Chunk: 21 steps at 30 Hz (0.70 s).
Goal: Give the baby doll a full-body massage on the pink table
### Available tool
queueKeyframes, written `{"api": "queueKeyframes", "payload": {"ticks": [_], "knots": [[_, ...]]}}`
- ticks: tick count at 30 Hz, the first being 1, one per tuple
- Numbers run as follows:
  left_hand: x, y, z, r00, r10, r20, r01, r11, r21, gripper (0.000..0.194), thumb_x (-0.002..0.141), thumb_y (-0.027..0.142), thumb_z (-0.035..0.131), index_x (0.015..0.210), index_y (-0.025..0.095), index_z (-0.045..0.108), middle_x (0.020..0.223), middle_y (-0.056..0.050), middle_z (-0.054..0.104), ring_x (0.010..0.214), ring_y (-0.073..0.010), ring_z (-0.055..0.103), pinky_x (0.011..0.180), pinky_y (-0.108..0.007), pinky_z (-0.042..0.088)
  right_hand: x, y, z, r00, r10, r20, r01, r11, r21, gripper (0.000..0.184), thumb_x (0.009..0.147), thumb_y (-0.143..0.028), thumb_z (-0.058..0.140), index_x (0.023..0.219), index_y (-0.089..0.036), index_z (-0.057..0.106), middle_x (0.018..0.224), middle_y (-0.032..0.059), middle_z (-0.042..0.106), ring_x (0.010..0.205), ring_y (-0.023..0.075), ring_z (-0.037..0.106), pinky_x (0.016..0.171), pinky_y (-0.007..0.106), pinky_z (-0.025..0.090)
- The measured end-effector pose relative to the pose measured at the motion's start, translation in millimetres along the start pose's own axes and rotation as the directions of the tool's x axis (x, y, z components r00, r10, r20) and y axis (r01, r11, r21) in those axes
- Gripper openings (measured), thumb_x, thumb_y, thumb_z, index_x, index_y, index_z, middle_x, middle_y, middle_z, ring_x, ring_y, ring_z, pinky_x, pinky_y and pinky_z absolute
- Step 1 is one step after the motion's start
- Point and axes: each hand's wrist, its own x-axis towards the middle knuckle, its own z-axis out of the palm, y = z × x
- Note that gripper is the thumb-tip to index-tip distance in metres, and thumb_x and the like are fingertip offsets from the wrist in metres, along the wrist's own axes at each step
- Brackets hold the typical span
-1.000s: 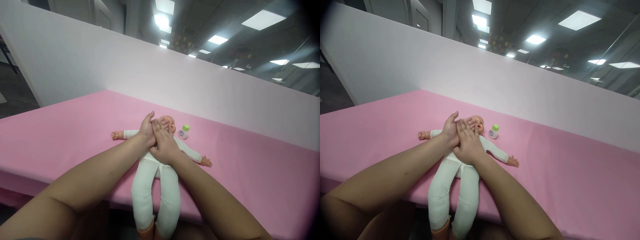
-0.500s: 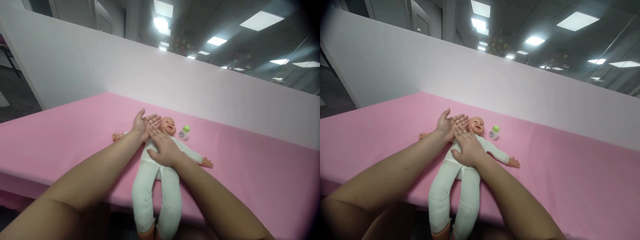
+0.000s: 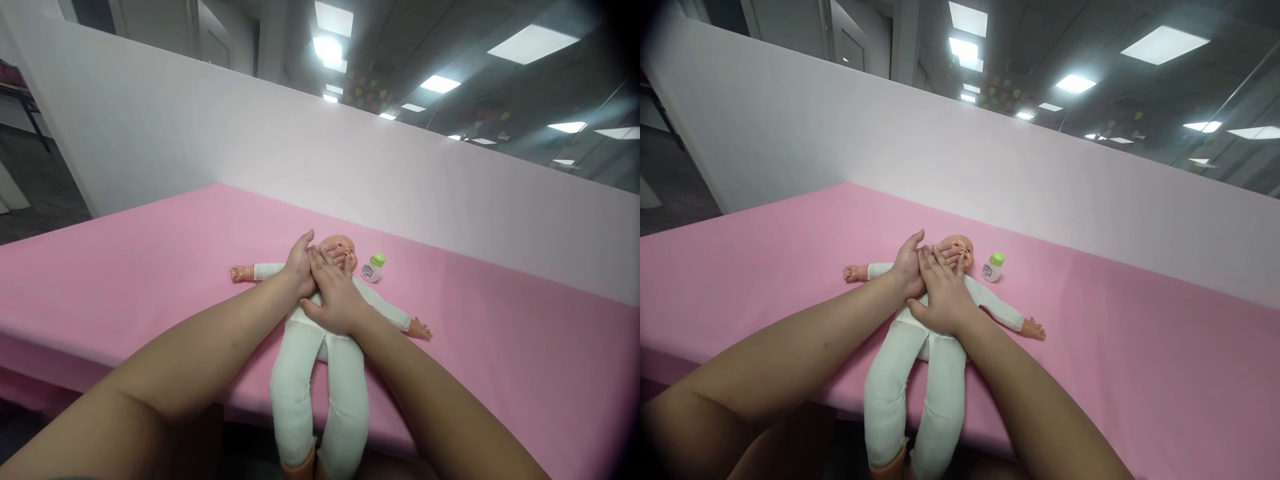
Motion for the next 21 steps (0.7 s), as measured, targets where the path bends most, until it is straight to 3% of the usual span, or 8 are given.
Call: {"api": "queueKeyframes", "payload": {"ticks": [5,12,17,21], "knots": [[2.8,11.1,-7.1,0.998,0.063,0.007,-0.064,0.998,0.019,0.068,0.095,0.064,0.050,0.133,0.009,0.060,0.125,-0.025,0.071,0.116,-0.0376,0.071,0.103,-0.053,0.056,0.6,1.5,-1.0,1.000,-0.015,0.009,0.015,1.000,0.005,0.099,0.092,-0.044,0.061,0.169,-0.018,0.006,0.174,0.0090,0.007,0.163,0.0299,0.001,0.127,0.061,-0.014],[9.3,29.5,-24.3,0.987,0.140,-0.082,-0.141,0.990,0.002,0.071,0.094,0.066,0.052,0.133,0.007,0.060,0.126,-0.026,0.071,0.116,-0.0329,0.072,0.094,-0.040,0.061,-2.5,1.8,-3.4,0.990,-0.130,0.049,0.127,0.990,0.062,0.085,0.094,-0.041,0.059,0.167,-0.017,0.024,0.171,0.0121,0.026,0.160,0.0318,0.020,0.129,0.061,-0.005],[5.3,22.9,-16.7,0.993,0.096,-0.067,-0.098,0.995,-0.032,0.070,0.097,0.065,0.046,0.132,0.006,0.061,0.124,-0.026,0.072,0.115,-0.0329,0.072,0.092,-0.040,0.062,-2.8,0.9,-4.5,0.978,-0.203,0.043,0.199,0.977,0.084,0.093,0.095,-0.044,0.061,0.168,-0.013,0.013,0.171,0.0144,0.022,0.161,0.0304,0.016,0.130,0.060,-0.002],[3.0,8.5,-9.0,0.997,0.066,-0.036,-0.067,0.997,-0.025,0.067,0.095,0.065,0.052,0.128,0.008,0.063,0.121,-0.025,0.073,0.112,-0.0346,0.073,0.095,-0.045,0.060,-0.8,1.1,-1.5,0.995,-0.100,0.030,0.097,0.993,0.069,0.098,0.097,-0.062,0.058,0.169,-0.016,0.009,0.173,0.0147,0.014,0.162,0.0340,0.011,0.129,0.063,-0.002]]}}
